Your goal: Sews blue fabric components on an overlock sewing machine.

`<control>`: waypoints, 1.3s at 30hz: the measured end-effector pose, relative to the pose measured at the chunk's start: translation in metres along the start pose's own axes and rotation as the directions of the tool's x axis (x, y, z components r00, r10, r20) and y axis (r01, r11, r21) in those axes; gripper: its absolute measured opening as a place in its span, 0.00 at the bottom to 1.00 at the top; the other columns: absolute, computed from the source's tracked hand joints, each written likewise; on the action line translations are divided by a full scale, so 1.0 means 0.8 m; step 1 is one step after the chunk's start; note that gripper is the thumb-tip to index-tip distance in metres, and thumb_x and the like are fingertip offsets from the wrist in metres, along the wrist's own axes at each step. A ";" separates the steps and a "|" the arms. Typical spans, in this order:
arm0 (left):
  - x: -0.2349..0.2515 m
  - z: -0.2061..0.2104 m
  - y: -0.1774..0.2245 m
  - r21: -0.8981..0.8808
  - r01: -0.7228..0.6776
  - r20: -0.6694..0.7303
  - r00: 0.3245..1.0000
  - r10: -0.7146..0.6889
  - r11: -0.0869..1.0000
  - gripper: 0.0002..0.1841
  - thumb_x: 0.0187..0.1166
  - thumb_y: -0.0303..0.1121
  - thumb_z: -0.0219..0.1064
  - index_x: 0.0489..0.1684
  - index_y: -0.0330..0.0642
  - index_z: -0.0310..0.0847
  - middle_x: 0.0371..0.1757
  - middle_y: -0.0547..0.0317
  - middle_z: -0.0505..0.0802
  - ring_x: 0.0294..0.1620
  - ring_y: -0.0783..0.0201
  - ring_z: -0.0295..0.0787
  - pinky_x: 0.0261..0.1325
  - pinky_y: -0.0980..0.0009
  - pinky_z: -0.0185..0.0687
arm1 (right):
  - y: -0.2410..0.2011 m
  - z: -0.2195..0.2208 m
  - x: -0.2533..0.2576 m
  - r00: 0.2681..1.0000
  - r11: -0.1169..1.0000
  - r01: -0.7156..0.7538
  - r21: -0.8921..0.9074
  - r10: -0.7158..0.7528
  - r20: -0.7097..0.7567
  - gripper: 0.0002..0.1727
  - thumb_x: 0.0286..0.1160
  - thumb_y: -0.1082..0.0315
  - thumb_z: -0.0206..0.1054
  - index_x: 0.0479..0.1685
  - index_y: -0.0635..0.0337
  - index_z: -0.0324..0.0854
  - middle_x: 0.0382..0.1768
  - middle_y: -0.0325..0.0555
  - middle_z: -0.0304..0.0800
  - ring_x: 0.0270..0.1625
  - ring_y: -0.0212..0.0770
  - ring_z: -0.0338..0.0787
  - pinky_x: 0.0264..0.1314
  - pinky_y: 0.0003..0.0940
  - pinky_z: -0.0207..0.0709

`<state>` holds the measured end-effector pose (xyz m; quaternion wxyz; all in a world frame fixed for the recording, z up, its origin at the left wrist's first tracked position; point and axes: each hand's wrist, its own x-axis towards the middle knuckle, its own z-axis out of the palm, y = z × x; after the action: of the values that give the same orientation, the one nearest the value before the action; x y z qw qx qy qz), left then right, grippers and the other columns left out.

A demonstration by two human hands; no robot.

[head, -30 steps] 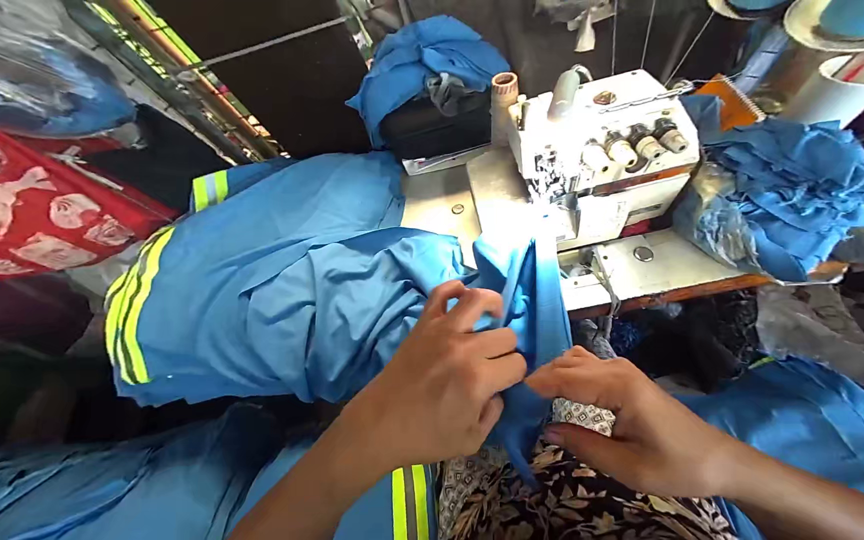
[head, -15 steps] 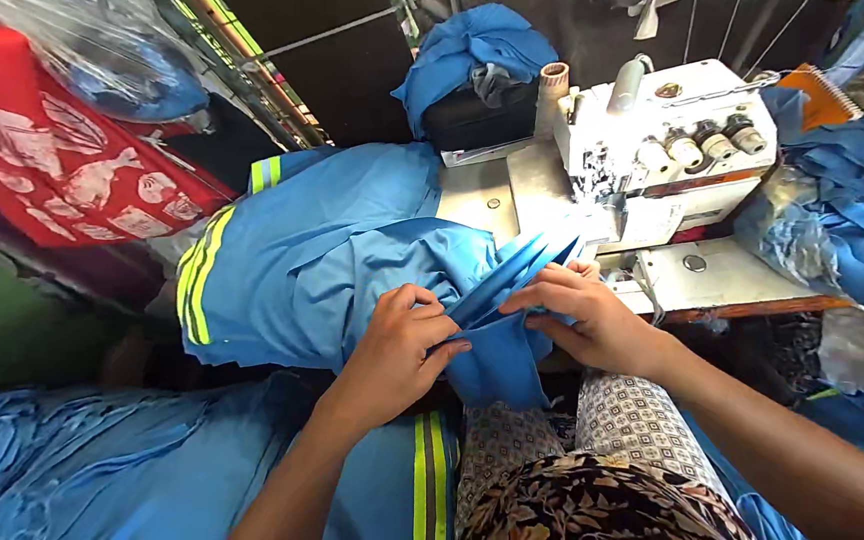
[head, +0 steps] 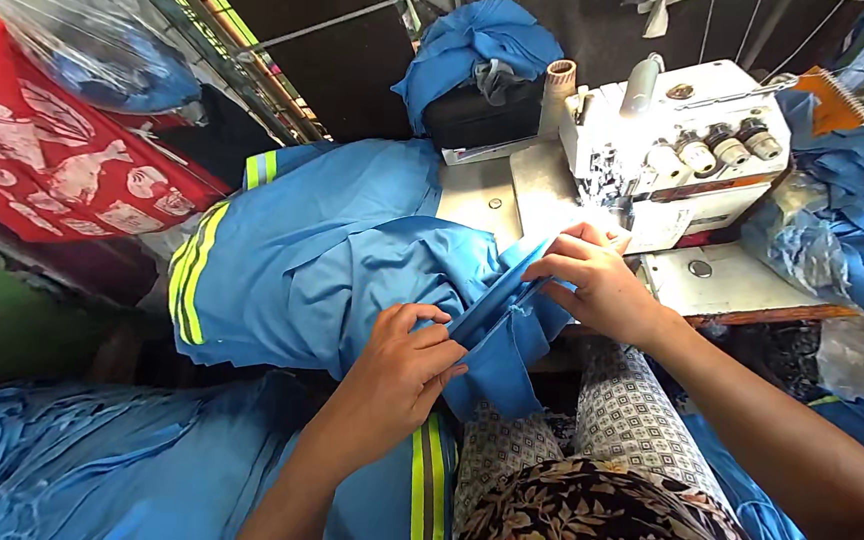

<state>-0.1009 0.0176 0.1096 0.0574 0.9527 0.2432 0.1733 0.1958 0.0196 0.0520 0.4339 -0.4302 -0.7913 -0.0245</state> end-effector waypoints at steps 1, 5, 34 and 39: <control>0.000 0.000 0.001 0.005 0.003 0.001 1.000 -0.003 1.000 0.20 0.91 0.46 0.52 0.39 0.51 0.91 0.39 0.67 0.92 0.67 0.56 0.81 0.75 0.52 0.65 | -0.002 -0.001 0.003 1.000 1.000 -0.001 0.001 0.001 0.025 0.06 0.69 0.63 0.71 0.40 0.45 0.93 0.36 0.33 0.88 0.54 0.43 0.83 0.58 0.52 0.67; -0.003 -0.001 0.003 0.015 0.016 -0.016 1.000 -0.016 1.000 0.19 0.91 0.47 0.52 0.39 0.54 0.91 0.40 0.69 0.92 0.71 0.55 0.79 0.77 0.50 0.62 | -0.010 -0.005 0.015 0.994 0.999 0.013 0.042 -0.017 0.105 0.03 0.66 0.61 0.75 0.33 0.43 0.94 0.31 0.32 0.84 0.52 0.42 0.80 0.60 0.50 0.61; 0.162 0.052 -0.008 0.392 0.136 -0.034 0.991 -0.133 0.910 0.27 0.48 0.25 0.86 0.54 0.44 0.91 0.48 0.41 0.91 0.60 0.27 0.81 0.57 0.29 0.74 | 0.057 0.004 -0.111 0.713 0.737 -0.500 0.454 0.648 -0.267 0.02 0.56 0.62 0.79 0.27 0.47 0.96 0.32 0.29 0.83 0.54 0.34 0.77 0.64 0.42 0.63; 0.146 -0.005 -0.001 0.426 0.095 0.027 0.993 -0.118 0.900 0.34 0.70 0.72 0.61 0.37 0.47 0.93 0.34 0.53 0.91 0.52 0.34 0.83 0.58 0.30 0.67 | 0.103 -0.004 -0.059 0.750 0.788 -0.500 0.360 0.602 -0.275 0.09 0.54 0.62 0.82 0.19 0.55 0.89 0.36 0.42 0.82 0.58 0.53 0.75 0.61 0.63 0.62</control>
<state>-0.0070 0.0746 0.1481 -0.1352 0.9318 0.3250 0.0881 0.2675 0.0386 -0.0071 0.6176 -0.5713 -0.5249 0.1292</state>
